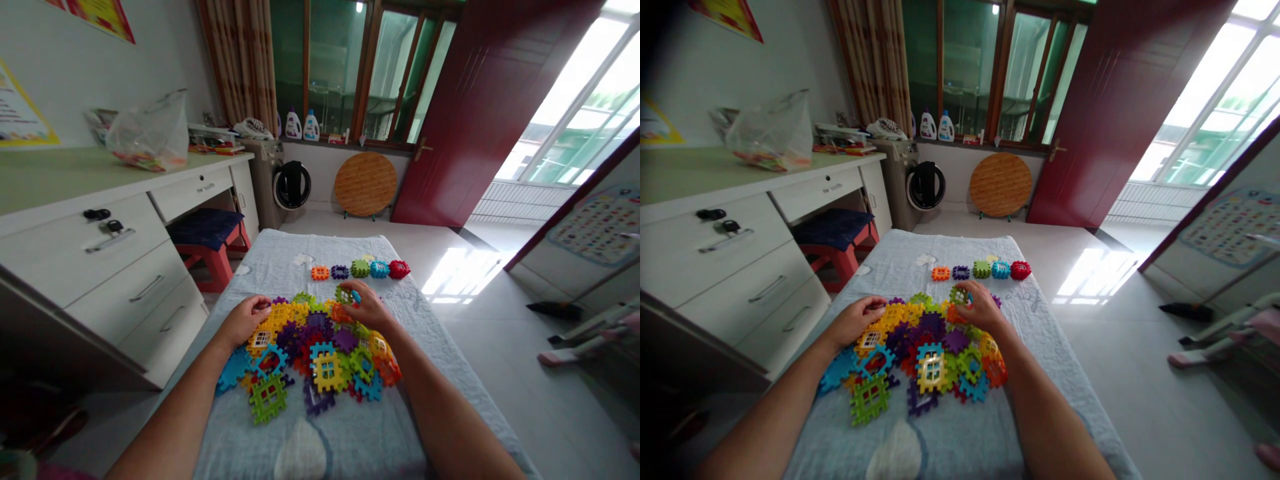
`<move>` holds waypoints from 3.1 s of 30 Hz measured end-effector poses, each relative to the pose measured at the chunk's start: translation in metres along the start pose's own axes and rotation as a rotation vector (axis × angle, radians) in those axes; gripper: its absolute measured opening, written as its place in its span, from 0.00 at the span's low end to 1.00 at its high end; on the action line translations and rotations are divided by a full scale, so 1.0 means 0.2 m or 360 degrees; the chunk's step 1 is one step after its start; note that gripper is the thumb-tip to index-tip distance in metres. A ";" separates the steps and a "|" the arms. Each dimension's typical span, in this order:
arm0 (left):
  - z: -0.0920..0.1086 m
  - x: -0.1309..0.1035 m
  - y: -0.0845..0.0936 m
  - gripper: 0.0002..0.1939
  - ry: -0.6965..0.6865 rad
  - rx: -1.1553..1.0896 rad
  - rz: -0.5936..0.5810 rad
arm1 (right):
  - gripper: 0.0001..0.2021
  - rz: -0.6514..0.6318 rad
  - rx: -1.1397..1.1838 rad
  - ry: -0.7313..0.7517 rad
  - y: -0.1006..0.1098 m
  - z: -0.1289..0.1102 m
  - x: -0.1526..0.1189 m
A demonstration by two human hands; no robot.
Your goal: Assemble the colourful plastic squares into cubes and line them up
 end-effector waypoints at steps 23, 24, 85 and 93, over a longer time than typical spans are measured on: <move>-0.05 0.03 0.08 0.21 -0.0143 0.0479 0.0325 | 0.14 -0.0140 -0.0210 -0.0258 0.03 0.15 -0.04; -0.05 0.04 0.08 0.20 -0.0103 0.0521 0.0288 | 0.13 -0.0174 -0.0239 -0.0266 0.03 0.15 -0.04; -0.10 0.08 0.14 0.26 -0.0051 0.0592 0.0087 | 0.24 0.0207 -0.0539 -0.0445 0.35 0.37 -0.13; -0.08 0.07 0.11 0.21 -0.0222 0.0737 0.0116 | 0.26 -0.0144 -0.0688 -0.0622 0.34 0.35 0.30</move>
Point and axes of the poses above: each hand's wrist, its own x-axis towards the middle knuckle, its own y-axis out of the back of the hand, z = x × y, the point moved 3 cm from there along x, towards the middle knuckle, and after that the axes turned 15 degrees about -z, right-handed, at the moved point
